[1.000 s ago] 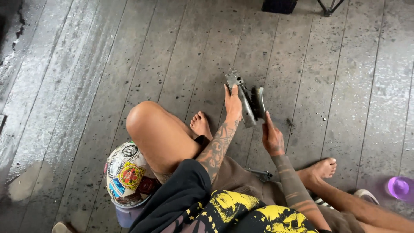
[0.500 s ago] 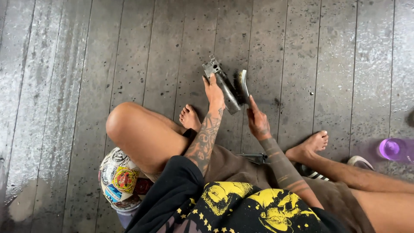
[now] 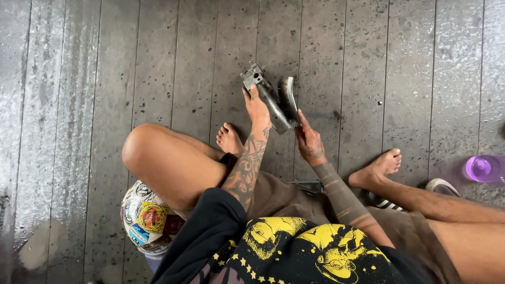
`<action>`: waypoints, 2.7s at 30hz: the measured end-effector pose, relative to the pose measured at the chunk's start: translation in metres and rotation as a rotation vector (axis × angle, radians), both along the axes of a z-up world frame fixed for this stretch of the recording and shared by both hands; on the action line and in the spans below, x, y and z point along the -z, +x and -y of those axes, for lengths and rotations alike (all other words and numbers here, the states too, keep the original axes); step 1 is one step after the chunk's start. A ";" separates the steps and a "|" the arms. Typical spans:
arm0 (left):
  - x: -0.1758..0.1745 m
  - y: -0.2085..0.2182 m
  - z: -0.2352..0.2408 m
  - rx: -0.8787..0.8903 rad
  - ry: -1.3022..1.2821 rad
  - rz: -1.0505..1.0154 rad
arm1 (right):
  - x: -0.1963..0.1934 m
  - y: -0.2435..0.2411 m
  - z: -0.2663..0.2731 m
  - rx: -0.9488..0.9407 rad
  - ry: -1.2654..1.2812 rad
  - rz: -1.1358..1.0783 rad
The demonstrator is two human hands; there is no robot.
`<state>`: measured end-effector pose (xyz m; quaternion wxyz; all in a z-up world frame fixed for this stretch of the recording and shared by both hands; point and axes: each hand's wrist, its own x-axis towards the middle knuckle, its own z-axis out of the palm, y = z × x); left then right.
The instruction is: A person is sitting on the floor and using a wire brush to clean a metal engine component.
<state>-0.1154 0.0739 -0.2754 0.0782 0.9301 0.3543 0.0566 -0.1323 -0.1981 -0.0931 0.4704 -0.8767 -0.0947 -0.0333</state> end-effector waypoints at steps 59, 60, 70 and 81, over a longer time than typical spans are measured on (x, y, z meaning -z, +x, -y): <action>-0.233 0.073 0.089 -0.287 -1.536 0.486 | 0.010 0.020 0.006 0.074 0.129 -0.454; -0.230 0.074 0.088 -0.285 -1.541 0.496 | 0.017 0.021 0.012 0.057 0.099 -0.412; -0.202 0.076 0.085 -0.252 -1.510 0.577 | 0.008 0.023 0.011 0.011 0.102 -0.297; -0.188 0.086 0.082 -0.254 -1.504 0.574 | 0.000 0.017 0.003 0.030 0.068 -0.338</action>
